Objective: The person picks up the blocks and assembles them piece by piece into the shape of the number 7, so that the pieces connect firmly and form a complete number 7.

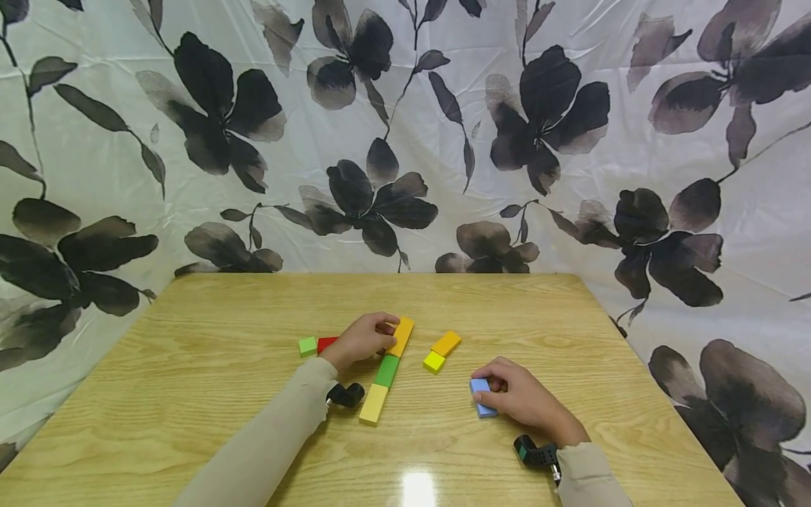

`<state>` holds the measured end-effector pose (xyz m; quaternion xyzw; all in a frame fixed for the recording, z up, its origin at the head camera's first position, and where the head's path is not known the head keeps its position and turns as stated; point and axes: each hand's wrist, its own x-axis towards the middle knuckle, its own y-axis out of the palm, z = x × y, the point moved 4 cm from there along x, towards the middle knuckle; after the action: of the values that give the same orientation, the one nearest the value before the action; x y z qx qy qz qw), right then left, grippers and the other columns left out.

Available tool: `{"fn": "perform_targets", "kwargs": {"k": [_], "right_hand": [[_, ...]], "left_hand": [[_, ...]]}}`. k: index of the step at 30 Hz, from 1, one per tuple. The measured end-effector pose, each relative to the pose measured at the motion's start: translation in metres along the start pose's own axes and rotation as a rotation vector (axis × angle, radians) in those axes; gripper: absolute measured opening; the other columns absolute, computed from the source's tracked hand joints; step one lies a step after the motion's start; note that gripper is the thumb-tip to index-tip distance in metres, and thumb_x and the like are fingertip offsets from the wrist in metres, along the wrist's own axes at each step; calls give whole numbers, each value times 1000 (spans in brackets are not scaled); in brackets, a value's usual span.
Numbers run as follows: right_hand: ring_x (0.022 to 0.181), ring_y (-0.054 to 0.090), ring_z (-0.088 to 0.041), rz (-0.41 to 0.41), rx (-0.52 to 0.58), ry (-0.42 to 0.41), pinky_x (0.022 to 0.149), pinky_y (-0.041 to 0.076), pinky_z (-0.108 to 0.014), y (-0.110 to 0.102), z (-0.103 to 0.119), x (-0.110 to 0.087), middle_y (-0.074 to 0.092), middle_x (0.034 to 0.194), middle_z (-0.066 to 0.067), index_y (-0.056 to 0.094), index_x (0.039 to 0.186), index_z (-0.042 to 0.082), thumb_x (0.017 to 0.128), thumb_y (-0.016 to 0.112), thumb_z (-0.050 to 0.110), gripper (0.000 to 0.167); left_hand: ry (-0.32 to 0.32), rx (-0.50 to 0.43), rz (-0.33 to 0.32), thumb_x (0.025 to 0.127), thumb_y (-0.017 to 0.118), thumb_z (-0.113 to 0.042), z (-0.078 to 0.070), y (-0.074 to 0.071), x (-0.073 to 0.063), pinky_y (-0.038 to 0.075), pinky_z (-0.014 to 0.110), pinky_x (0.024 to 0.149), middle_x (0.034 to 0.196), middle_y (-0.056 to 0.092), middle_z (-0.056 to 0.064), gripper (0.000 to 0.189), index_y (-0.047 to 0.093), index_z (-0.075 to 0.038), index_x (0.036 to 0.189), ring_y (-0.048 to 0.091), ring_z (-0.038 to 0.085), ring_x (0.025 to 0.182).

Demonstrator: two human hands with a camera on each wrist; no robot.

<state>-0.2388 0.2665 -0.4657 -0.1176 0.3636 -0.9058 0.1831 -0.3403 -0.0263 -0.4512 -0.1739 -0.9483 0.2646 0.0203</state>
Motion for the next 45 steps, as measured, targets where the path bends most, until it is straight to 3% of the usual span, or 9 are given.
{"fn": "perform_targets", "kwargs": {"k": [22, 33, 45], "right_hand": [[82, 50, -14, -8, 1, 4, 69, 43, -27, 0, 3, 0, 58, 100, 0, 69, 121, 16, 96, 70, 34, 31], [82, 50, -14, -1, 37, 7, 68, 43, -26, -2, 5, -1, 57, 101, -1, 68, 122, 13, 97, 69, 29, 30], [81, 50, -13, -13, 17, 3, 68, 44, -26, -2, 7, -2, 57, 98, 2, 69, 120, 15, 96, 69, 33, 30]], "left_hand": [[3, 28, 7, 92, 68, -8, -1, -1, -2, 54, 31, 78, 113, 65, 10, 38, 63, -5, 130, 62, 19, 91], [6, 29, -1, 91, 68, -7, 0, -1, -2, 53, 30, 74, 109, 66, 8, 37, 64, -3, 128, 62, 18, 89], [6, 67, -20, 89, 73, -9, -4, -1, -7, 51, 35, 86, 108, 66, 6, 38, 65, -5, 126, 60, 20, 100]]}}
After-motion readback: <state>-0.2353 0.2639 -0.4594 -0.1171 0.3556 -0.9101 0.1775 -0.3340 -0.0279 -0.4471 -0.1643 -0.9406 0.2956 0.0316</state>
